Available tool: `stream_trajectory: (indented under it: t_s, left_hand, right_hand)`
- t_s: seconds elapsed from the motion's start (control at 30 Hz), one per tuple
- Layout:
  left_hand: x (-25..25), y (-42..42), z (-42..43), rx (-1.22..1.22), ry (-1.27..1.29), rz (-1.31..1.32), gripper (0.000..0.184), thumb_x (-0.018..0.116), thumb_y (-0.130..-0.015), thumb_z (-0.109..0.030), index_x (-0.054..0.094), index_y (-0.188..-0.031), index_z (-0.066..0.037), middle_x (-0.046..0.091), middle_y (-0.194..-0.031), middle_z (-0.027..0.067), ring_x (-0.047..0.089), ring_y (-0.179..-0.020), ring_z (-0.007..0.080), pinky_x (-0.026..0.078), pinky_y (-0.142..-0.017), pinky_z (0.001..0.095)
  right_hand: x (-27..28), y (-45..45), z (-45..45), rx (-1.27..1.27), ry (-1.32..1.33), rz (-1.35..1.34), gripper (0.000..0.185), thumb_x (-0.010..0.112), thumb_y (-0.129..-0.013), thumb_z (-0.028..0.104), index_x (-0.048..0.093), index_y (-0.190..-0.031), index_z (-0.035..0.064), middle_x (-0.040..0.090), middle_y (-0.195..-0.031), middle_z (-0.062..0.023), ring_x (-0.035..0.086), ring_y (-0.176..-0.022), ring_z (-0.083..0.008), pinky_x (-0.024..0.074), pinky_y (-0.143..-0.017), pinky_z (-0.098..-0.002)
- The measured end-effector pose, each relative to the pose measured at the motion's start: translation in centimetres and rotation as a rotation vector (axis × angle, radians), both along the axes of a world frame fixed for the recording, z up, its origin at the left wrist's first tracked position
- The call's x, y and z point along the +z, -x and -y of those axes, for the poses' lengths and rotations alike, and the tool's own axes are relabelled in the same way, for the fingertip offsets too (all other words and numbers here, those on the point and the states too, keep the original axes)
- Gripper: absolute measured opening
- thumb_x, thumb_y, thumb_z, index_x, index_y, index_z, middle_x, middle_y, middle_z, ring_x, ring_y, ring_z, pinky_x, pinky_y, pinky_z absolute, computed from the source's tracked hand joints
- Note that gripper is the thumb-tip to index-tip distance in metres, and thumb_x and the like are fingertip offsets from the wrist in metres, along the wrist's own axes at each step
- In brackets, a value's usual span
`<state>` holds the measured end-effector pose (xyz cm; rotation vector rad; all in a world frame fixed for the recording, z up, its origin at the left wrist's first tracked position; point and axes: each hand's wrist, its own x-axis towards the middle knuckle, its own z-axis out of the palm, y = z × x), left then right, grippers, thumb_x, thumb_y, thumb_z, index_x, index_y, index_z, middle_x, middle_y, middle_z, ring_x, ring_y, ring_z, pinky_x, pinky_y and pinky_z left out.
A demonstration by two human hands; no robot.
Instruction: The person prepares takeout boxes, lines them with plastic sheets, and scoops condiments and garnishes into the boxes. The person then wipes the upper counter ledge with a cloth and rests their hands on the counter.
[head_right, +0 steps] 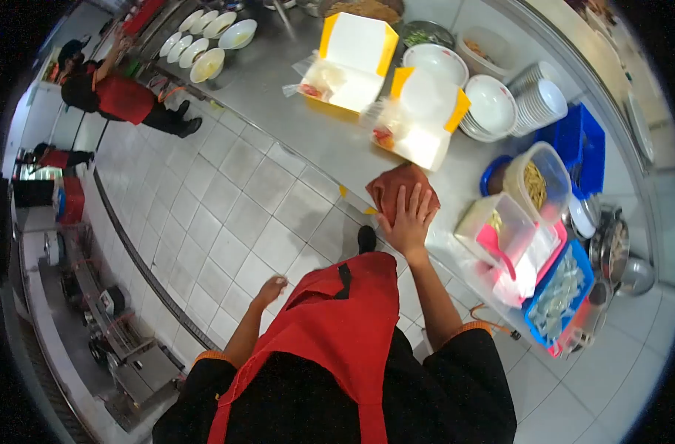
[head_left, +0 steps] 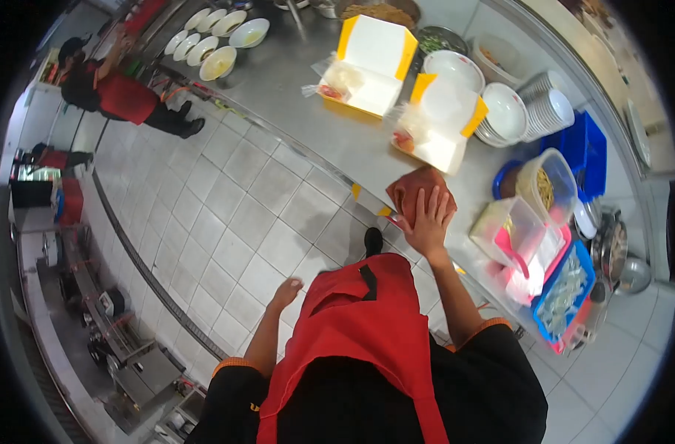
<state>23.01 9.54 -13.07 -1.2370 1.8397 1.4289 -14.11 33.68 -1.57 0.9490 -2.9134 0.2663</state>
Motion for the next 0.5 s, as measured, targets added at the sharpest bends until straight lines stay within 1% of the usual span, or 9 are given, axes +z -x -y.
stream_trajectory:
  t_s: [0.03,0.07,0.1,0.13,0.17,0.2,0.23,0.3,0.5]
  left_hand:
    - [-0.4,-3.2,-0.1,0.014,-0.021,0.121,0.024,0.054,-0.088,-0.025,0.059,-0.108,-0.012,0.061,-0.087,0.0022,0.057,-0.074,0.0126,0.045,-0.054,0.0301]
    - [1.4,-5.1,-1.6,0.245,-0.065,0.162,0.026,0.046,-0.089,-0.027,0.061,-0.100,-0.008,0.061,-0.075,0.0051,0.056,-0.059,0.0170,0.046,-0.053,0.0343]
    - [0.5,-8.1,-2.5,0.183,-0.022,0.099,0.026,0.047,-0.088,-0.026,0.061,-0.101,-0.009,0.060,-0.075,0.0047,0.056,-0.059,0.0157,0.045,-0.050,0.0335]
    - [-1.8,-12.8,-3.5,0.116,0.021,0.042,0.025,0.047,-0.088,-0.026,0.060,-0.101,-0.009,0.060,-0.075,0.0044,0.056,-0.059,0.0144,0.045,-0.048,0.0328]
    - [-9.3,-20.0,-6.4,0.155,0.117,-0.092,0.025,0.047,-0.088,-0.024,0.060,-0.103,-0.009,0.060,-0.076,0.0039,0.056,-0.058,0.0135,0.044,-0.047,0.0312]
    - [-9.7,-20.7,-8.2,0.178,0.216,-0.225,0.024,0.046,-0.089,-0.022,0.059,-0.105,-0.010,0.060,-0.077,0.0034,0.055,-0.058,0.0125,0.043,-0.045,0.0296]
    - [-8.7,-22.3,-9.3,0.103,0.074,0.044,0.024,0.046,-0.089,-0.023,0.059,-0.105,-0.010,0.060,-0.078,0.0034,0.056,-0.059,0.0129,0.044,-0.046,0.0299]
    - [-5.9,-19.7,-10.1,0.113,-0.017,0.173,0.025,0.046,-0.089,-0.024,0.059,-0.107,-0.011,0.060,-0.078,0.0035,0.056,-0.062,0.0136,0.045,-0.049,0.0305]
    - [-5.5,-12.6,-5.8,0.168,-0.094,0.144,0.026,0.046,-0.091,-0.026,0.058,-0.110,-0.013,0.062,-0.080,0.0039,0.058,-0.071,0.0156,0.047,-0.056,0.0322]
  right_hand:
    - [0.0,0.2,0.6,-0.009,0.097,0.073,0.081,0.057,-0.079,0.056,0.033,-0.142,0.0102,0.011,-0.151,-0.0227,0.003,-0.139,-0.0439,0.0043,-0.104,-0.0666]
    - [0.0,0.5,1.5,0.017,0.102,0.073,0.081,0.057,-0.079,0.056,0.033,-0.142,0.0102,0.011,-0.151,-0.0227,0.003,-0.139,-0.0439,0.0043,-0.104,-0.0666]
    - [-0.2,0.3,2.5,0.036,0.095,0.064,0.080,0.058,-0.079,0.055,0.033,-0.142,0.0125,0.012,-0.151,-0.0226,0.004,-0.139,-0.0440,0.0050,-0.104,-0.0667]
    - [-0.4,0.0,3.6,0.049,0.087,0.059,0.079,0.058,-0.079,0.054,0.033,-0.142,0.0147,0.013,-0.150,-0.0225,0.005,-0.139,-0.0440,0.0056,-0.104,-0.0668]
    - [-0.5,0.2,5.3,0.088,0.113,0.092,0.074,0.059,-0.080,0.051,0.034,-0.142,0.0188,0.013,-0.150,-0.0223,0.006,-0.138,-0.0456,0.0060,-0.103,-0.0684]
    - [-0.6,0.6,7.2,0.098,0.112,0.099,0.074,0.059,-0.080,0.051,0.034,-0.142,0.0188,0.013,-0.150,-0.0223,0.006,-0.138,-0.0456,0.0060,-0.103,-0.0684]
    - [-0.6,0.8,9.3,0.102,0.106,0.099,0.072,0.059,-0.081,0.050,0.034,-0.142,0.0201,0.012,-0.151,-0.0216,0.004,-0.138,-0.0462,0.0059,-0.103,-0.0688]
    - [-0.6,1.0,13.0,0.122,0.104,0.078,0.067,0.059,-0.082,0.045,0.035,-0.142,0.0255,0.009,-0.151,-0.0232,0.003,-0.136,-0.0513,0.0063,-0.100,-0.0720]
    - [-1.0,1.5,25.3,0.128,0.116,0.078,0.066,0.060,-0.080,0.044,0.037,-0.140,0.0275,0.012,-0.149,-0.0265,0.006,-0.133,-0.0547,0.0091,-0.098,-0.0742]
